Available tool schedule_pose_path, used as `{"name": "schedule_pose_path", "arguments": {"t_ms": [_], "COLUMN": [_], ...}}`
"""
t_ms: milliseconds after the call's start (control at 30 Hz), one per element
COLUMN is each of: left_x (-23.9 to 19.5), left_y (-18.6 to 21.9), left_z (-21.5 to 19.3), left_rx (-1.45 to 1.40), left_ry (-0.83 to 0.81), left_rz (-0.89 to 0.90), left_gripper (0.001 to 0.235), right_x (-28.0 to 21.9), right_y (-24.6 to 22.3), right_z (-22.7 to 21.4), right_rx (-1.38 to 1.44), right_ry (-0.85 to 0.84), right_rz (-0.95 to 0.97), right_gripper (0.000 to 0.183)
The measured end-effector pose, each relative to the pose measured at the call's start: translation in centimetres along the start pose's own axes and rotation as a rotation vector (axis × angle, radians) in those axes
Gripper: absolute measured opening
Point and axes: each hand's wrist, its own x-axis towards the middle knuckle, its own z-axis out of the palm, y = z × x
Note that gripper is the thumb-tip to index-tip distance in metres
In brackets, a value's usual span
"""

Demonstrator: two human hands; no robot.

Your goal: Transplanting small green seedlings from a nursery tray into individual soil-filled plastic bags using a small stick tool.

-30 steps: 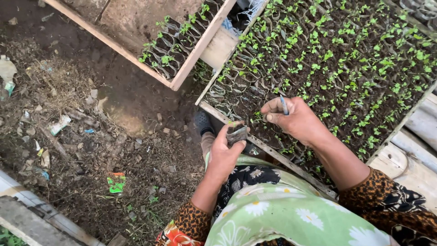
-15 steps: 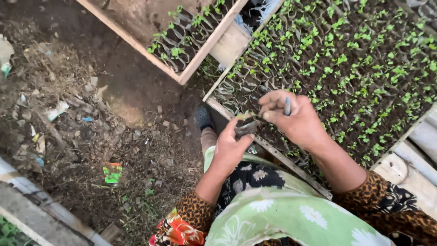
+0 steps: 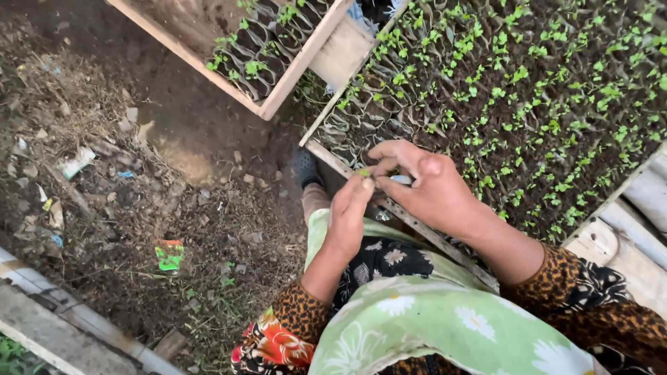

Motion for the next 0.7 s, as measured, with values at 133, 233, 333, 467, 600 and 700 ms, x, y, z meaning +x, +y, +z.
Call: {"name": "schedule_pose_path", "arguments": {"t_ms": [133,233,333,467,600,700], "left_x": [0.1,0.0,0.0,-0.1,-0.2,-0.2], "left_y": [0.6,2.7,2.4,3.4,4.0,4.7], "left_z": [0.5,1.0,0.6,0.8,0.8,1.2], "left_rx": [0.073,0.07,0.016,0.088,0.176,0.141], "left_ry": [0.042,0.044,0.032,0.009,-0.061,-0.129], "left_rz": [0.035,0.049,0.052,0.118,0.214,0.241], "left_gripper": [0.039,0.035,0.04,0.04,0.041,0.04], "right_x": [-0.3,-0.8,-1.5,-2.9,-4.6,-5.4], "right_y": [0.0,0.7,1.3,-1.4,-2.1,-0.9], "right_z": [-0.3,-1.4,-3.1,-5.8,-8.0,-7.1], "right_rx": [-0.008,0.055,-0.097,-0.218,-0.076,0.119], "right_ry": [-0.016,0.001,0.05,0.014,-0.045,0.028], "right_rz": [0.001,-0.108,-0.25,-0.446,-0.509,-0.587], "right_gripper": [0.035,0.026,0.015,0.026,0.024,0.023]}}
